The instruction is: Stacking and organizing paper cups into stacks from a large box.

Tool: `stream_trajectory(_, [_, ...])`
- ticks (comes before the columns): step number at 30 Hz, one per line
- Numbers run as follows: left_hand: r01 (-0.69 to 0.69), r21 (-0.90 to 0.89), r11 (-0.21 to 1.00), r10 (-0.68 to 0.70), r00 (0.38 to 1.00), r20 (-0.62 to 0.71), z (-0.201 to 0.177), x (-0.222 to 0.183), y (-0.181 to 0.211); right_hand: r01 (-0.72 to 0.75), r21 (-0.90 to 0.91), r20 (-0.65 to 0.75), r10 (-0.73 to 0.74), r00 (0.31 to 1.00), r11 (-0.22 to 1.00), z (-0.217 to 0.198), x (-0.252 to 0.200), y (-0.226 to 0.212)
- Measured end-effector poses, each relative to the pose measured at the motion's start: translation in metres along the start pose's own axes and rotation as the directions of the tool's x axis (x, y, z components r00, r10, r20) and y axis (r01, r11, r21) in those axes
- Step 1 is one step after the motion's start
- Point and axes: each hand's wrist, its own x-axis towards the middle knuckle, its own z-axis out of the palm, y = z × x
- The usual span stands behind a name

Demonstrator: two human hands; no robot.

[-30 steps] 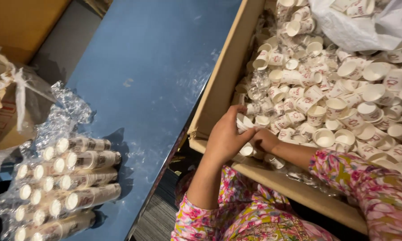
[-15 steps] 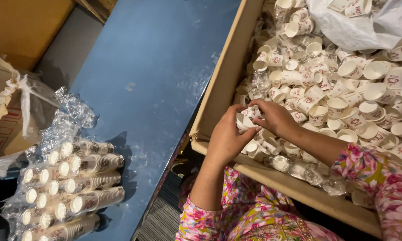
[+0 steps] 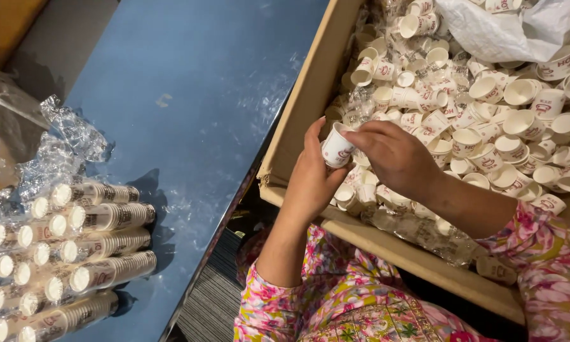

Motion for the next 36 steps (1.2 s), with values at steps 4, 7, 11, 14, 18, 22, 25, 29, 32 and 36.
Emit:
stream_trajectory(4, [-0.009,-0.028,1.000,0.010,0.999,0.038,0.002,-0.002,-0.004,0.164,0.036,0.116,-0.167,0.979,0.986,0.003,0.002,0.005])
stream_trajectory(7, [-0.086,-0.008,0.996,0.086,0.994,0.067,0.001,-0.001,-0.008,0.191,0.093,0.132,-0.202,0.971,0.977,0.014,-0.003,0.014])
stream_trajectory(11, [-0.143,0.011,0.990,0.143,0.990,-0.006,0.003,0.000,-0.007,-0.008,0.113,0.093,-0.002,0.996,0.994,0.036,-0.011,0.046])
stream_trajectory(14, [-0.115,-0.049,0.992,0.108,0.987,-0.117,0.002,0.000,-0.012,-0.161,0.043,0.319,0.139,0.937,0.986,0.118,-0.048,0.100])
stream_trajectory(18, [-0.132,-0.012,0.991,0.130,0.984,-0.124,0.003,-0.001,-0.014,-0.550,0.099,0.557,0.412,0.721,0.829,0.141,-0.050,0.068])
stream_trajectory(22, [-0.076,-0.027,0.997,0.074,0.995,-0.069,0.002,-0.001,-0.012,-0.430,0.013,0.442,0.380,0.812,0.903,0.168,-0.084,0.100])
stream_trajectory(25, [-0.092,-0.009,0.996,0.091,0.994,-0.066,0.002,-0.001,-0.008,-0.259,-0.037,0.391,0.252,0.885,0.965,0.156,-0.086,0.108])
stream_trajectory(29, [-0.051,-0.026,0.998,0.050,0.999,-0.021,0.001,0.000,-0.004,-0.490,0.150,0.387,0.405,0.828,0.859,0.102,-0.050,0.104])
stream_trajectory(32, [-0.121,0.103,0.987,0.124,0.992,-0.022,0.002,-0.001,-0.008,-0.508,0.561,0.145,0.526,0.838,0.654,0.068,-0.029,0.096])
stream_trajectory(36, [-0.131,0.103,0.986,0.131,0.991,0.004,0.001,-0.002,-0.004,-0.357,0.743,0.040,0.494,0.868,0.567,0.032,-0.007,0.045])
